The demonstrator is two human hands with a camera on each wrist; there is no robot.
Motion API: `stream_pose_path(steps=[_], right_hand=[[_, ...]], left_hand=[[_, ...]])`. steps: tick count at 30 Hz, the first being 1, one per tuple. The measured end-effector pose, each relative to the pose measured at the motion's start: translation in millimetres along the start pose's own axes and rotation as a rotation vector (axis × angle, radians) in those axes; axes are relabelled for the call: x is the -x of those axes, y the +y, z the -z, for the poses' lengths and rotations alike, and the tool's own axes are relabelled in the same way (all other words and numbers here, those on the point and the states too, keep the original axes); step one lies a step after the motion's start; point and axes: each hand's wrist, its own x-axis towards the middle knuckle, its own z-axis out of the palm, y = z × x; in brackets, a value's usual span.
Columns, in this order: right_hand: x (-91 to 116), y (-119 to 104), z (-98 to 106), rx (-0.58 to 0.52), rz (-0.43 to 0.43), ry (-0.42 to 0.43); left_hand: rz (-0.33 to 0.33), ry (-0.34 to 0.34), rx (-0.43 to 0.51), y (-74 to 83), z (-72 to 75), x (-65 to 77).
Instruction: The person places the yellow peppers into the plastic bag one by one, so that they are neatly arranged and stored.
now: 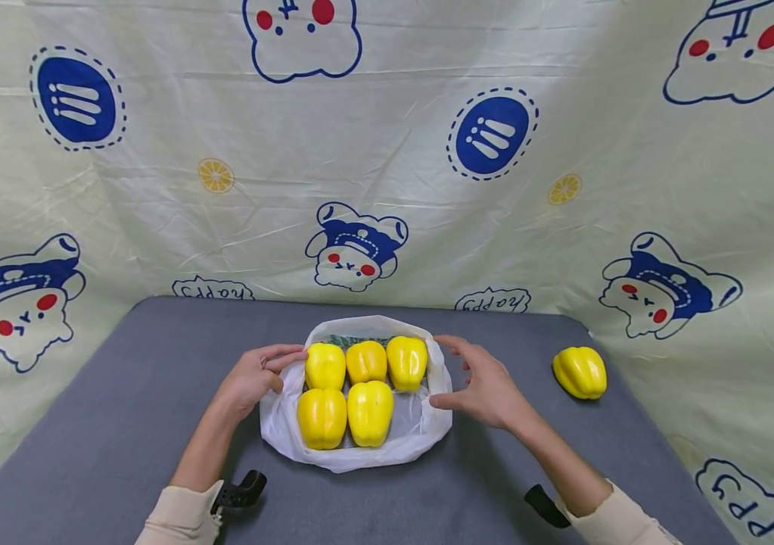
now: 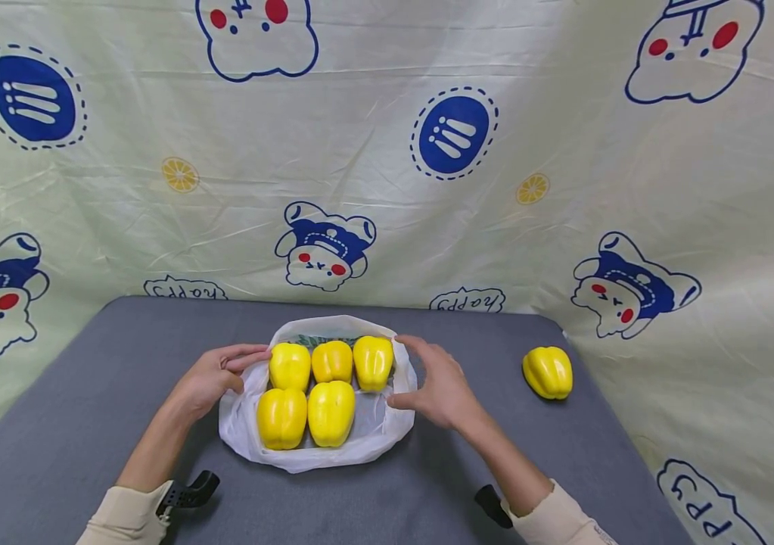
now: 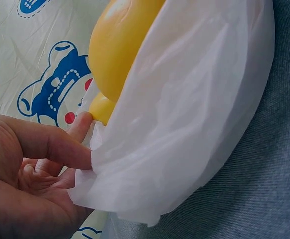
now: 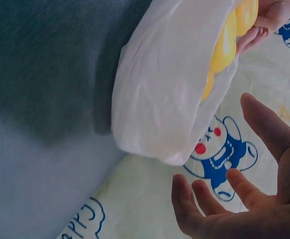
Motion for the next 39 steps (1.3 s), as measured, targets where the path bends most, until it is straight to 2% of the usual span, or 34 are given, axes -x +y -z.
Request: stream_pose_path(steps=[11, 23, 31, 39], right_hand=[[7.8, 29.9, 27.4, 0.048, -0.001, 0.112], [11.4, 69.6, 61.9, 0.064, -0.093, 0.155], [7.9, 102.9, 80.4, 0.124, -0.11, 0.21], [1.9, 127.5, 95.2, 0.147, -0.122, 0.203]], left_hand=[[-0.007, -0.002, -0.001, 1.8, -0.1, 1.1], [0.002, 0.01, -0.008, 1.1, -0.6, 0.6], [0.002, 0.008, -0.002, 0.8, -0.7, 0.0], [-0.003, 0.009, -0.006, 0.9, -1.1, 0.5]])
